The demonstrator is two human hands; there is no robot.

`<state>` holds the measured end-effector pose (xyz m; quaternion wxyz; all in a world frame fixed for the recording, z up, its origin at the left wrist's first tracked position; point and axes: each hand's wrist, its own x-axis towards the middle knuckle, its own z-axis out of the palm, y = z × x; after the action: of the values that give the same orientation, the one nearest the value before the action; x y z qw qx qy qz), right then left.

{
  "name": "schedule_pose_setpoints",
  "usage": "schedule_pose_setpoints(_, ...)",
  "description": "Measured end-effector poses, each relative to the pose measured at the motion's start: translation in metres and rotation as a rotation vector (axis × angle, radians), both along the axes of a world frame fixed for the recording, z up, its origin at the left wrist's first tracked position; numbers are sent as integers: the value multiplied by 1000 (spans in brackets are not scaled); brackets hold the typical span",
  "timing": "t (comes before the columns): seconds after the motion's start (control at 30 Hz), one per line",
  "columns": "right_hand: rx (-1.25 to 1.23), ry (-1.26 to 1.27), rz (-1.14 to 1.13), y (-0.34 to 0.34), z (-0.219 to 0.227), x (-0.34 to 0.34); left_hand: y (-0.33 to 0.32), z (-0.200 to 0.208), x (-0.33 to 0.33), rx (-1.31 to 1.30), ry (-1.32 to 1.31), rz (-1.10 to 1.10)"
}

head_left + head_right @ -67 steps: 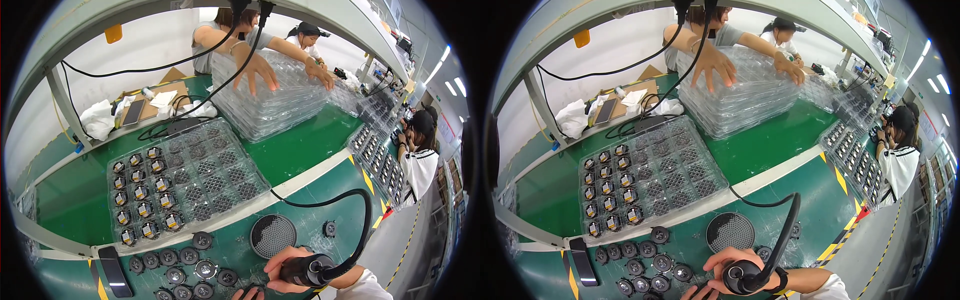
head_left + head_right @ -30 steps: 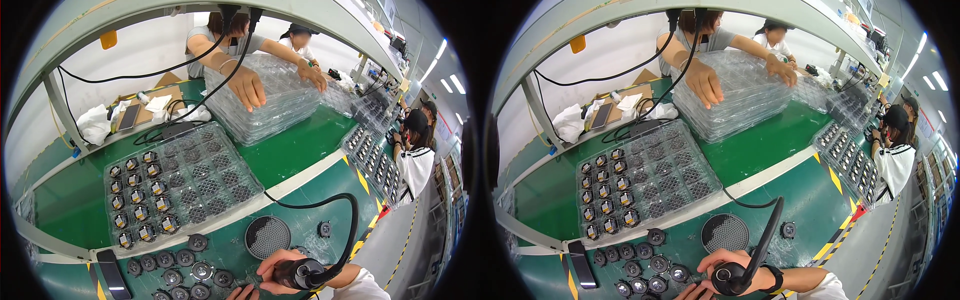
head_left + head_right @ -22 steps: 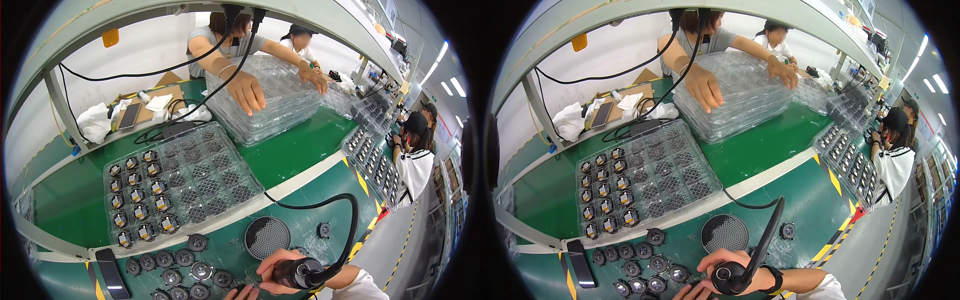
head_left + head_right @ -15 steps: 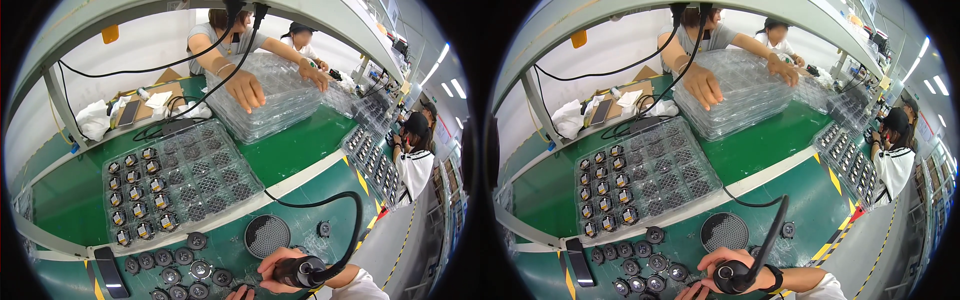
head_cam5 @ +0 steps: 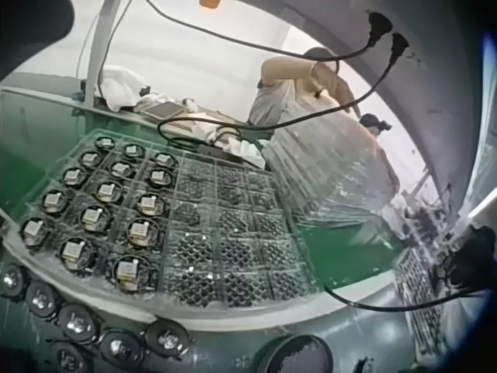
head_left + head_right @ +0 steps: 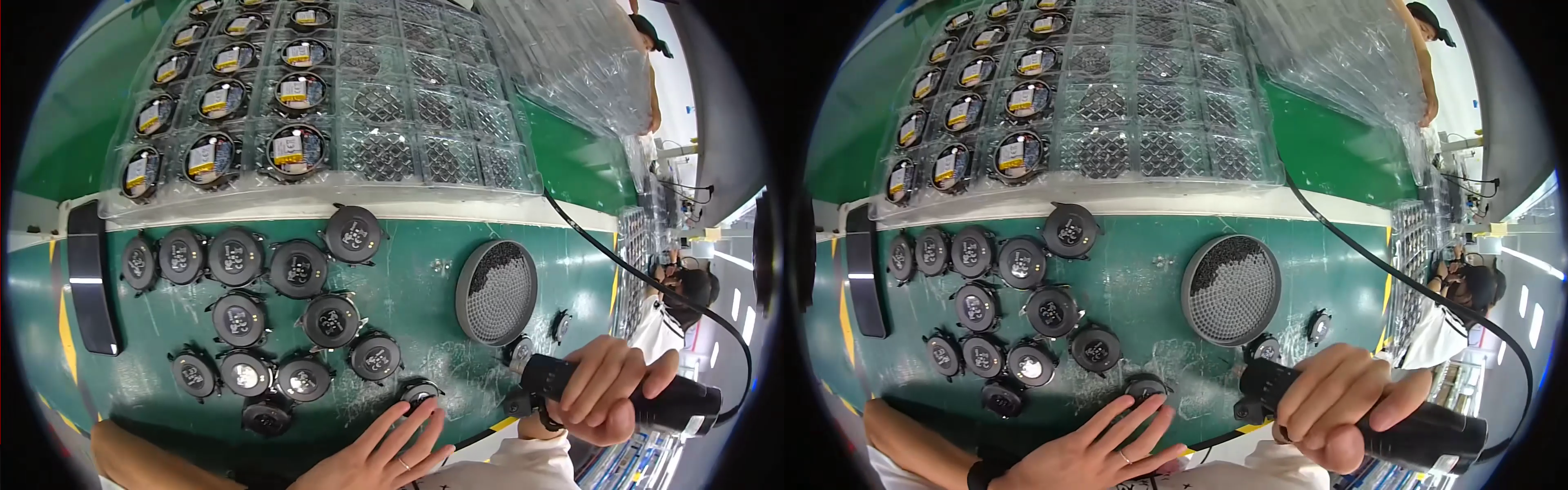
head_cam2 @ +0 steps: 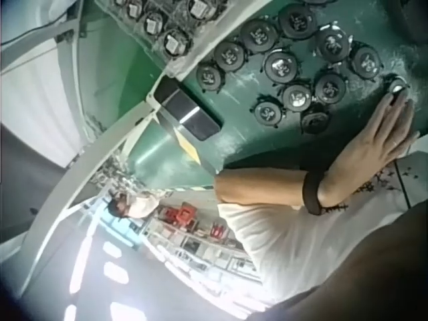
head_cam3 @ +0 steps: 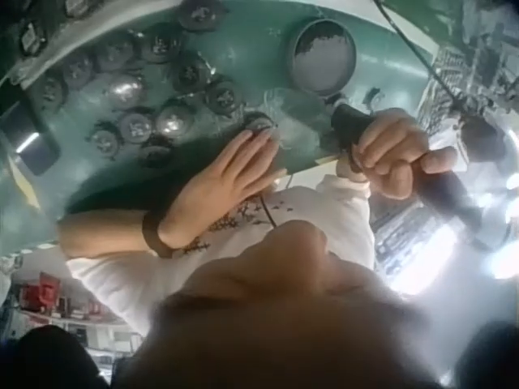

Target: The person picks up screws from a container using a power screwdriver and drives them into the back of a smart watch, repeating the process for several watches.

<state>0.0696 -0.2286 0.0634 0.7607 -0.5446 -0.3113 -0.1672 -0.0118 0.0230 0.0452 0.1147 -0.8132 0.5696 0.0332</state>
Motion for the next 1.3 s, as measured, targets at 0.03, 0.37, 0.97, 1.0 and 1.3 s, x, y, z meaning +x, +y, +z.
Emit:
schedule_pose_setpoints(0.03,19,-23,-59,2,2,2,0,-2,0,117,-159,-76)
schedule_pose_setpoints(0.37,-83,34,-149,6,-14,21,-5,-10,10,215,-277,-50)
schedule_pose_setpoints(0.97,-252,-81,-190,-11,0,23,-7,-16,13,143,-214,-19)
schedule_pose_setpoints(1.0,-255,-81,-188,-8,5,18,-7,-15,18,140,-213,-16)
schedule_pose_setpoints(1.3,16,-3,180,52,-9,-10,-14,-31,3,2,105,120)
